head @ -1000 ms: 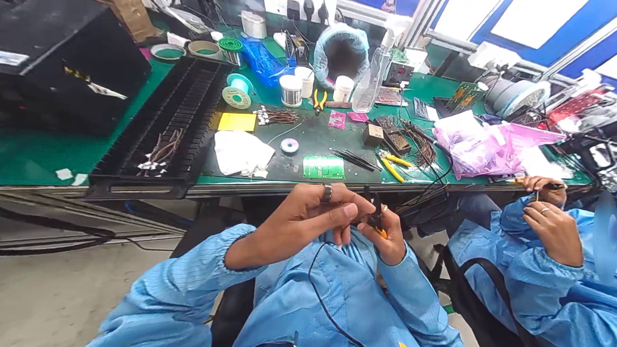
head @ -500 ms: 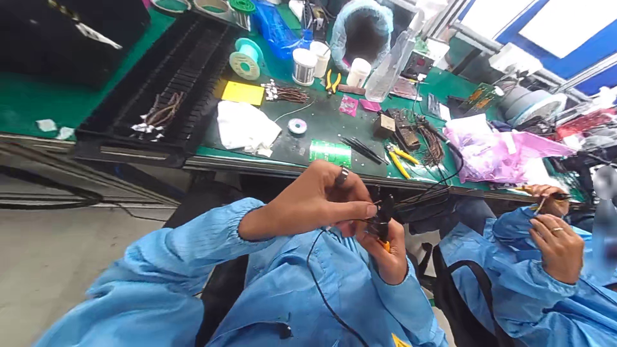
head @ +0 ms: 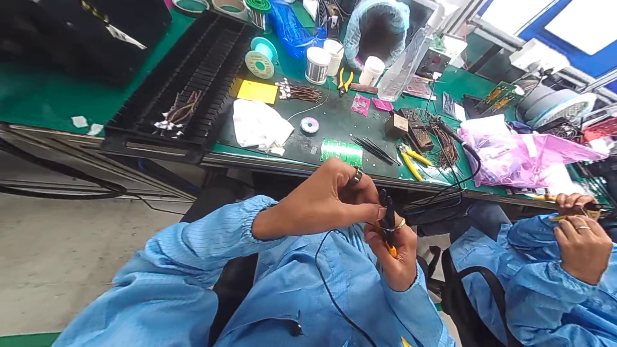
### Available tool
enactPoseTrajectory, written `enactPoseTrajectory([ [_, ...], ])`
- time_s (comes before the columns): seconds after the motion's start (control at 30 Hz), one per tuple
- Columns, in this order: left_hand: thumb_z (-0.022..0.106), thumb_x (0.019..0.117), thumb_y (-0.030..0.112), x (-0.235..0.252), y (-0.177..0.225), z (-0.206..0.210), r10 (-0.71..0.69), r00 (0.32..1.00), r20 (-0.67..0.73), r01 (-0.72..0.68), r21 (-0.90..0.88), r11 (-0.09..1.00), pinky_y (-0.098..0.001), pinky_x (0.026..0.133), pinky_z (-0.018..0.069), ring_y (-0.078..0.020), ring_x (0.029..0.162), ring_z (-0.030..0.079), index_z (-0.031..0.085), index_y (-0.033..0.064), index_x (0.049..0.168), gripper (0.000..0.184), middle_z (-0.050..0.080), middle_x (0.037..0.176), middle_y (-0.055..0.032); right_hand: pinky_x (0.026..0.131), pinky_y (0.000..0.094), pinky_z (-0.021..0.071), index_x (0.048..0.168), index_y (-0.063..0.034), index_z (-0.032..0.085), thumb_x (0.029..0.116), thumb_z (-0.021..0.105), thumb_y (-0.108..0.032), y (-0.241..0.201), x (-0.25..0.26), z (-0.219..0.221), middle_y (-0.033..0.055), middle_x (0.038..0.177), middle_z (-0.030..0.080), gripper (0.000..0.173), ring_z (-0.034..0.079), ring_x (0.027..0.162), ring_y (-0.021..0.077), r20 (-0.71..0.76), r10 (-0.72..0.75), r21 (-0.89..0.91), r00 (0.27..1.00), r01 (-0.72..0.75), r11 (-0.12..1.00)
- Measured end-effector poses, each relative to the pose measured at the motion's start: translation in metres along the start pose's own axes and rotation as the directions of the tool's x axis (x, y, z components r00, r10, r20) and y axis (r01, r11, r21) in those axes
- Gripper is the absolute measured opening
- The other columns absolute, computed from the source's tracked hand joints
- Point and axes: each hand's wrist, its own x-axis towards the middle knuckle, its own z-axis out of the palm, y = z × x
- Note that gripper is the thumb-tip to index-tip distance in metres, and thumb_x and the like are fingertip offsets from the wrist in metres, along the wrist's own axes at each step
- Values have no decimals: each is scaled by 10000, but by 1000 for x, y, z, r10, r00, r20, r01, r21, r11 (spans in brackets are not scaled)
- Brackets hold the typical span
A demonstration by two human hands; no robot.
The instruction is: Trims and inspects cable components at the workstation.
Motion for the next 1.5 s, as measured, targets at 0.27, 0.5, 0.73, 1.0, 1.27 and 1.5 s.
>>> enactPoseTrajectory([
  [0.27,713,939,52,5,-5,0,-6,1000,9,6,15,1000,-141,527,518,5,578,608,701,37,901,43,687,724,48,603,124,475,1052,42,651,885,578,-54,6,1,-3,21,859,669,206,565,682,-32,-70,-25,-171,997,13,985],
  [0.5,700,954,61,11,-15,-8,22,1000,18,-23,60,998,-142,543,498,6,605,595,705,32,931,38,682,745,47,570,173,483,1093,-8,651,822,684,-63,16,14,-32,-22,882,677,279,565,656,0,-198,115,81,973,-100,992],
  [0.73,688,980,94,8,0,-9,131,991,-20,-128,93,987,-163,570,552,-22,638,642,708,19,1009,83,715,817,23,710,454,565,1205,-30,682,873,735,-292,60,60,-125,108,985,727,427,681,786,215,-436,67,-593,898,-342,729],
  [1.0,598,1037,108,19,-6,-16,110,992,-58,-108,32,994,-280,697,628,-123,740,705,666,-32,1087,164,719,924,-61,991,647,448,1280,-143,731,755,780,-661,130,109,-118,255,1292,622,739,566,1196,472,-253,108,-834,961,-273,480],
  [1.27,694,972,81,19,-11,-15,165,981,-99,-152,130,980,-239,715,605,-83,778,689,674,-6,1003,95,711,899,-27,1043,535,468,1259,-118,738,949,677,-516,96,91,-111,148,1237,694,509,636,1169,315,-148,-301,-798,942,66,599],
  [1.5,715,956,124,15,-14,-7,195,981,10,-192,248,950,-181,679,548,-34,787,645,720,6,959,119,699,909,-17,958,368,575,1187,-52,737,917,790,-216,-8,62,-60,121,1141,725,320,678,1102,206,10,-415,-224,910,407,886],
])
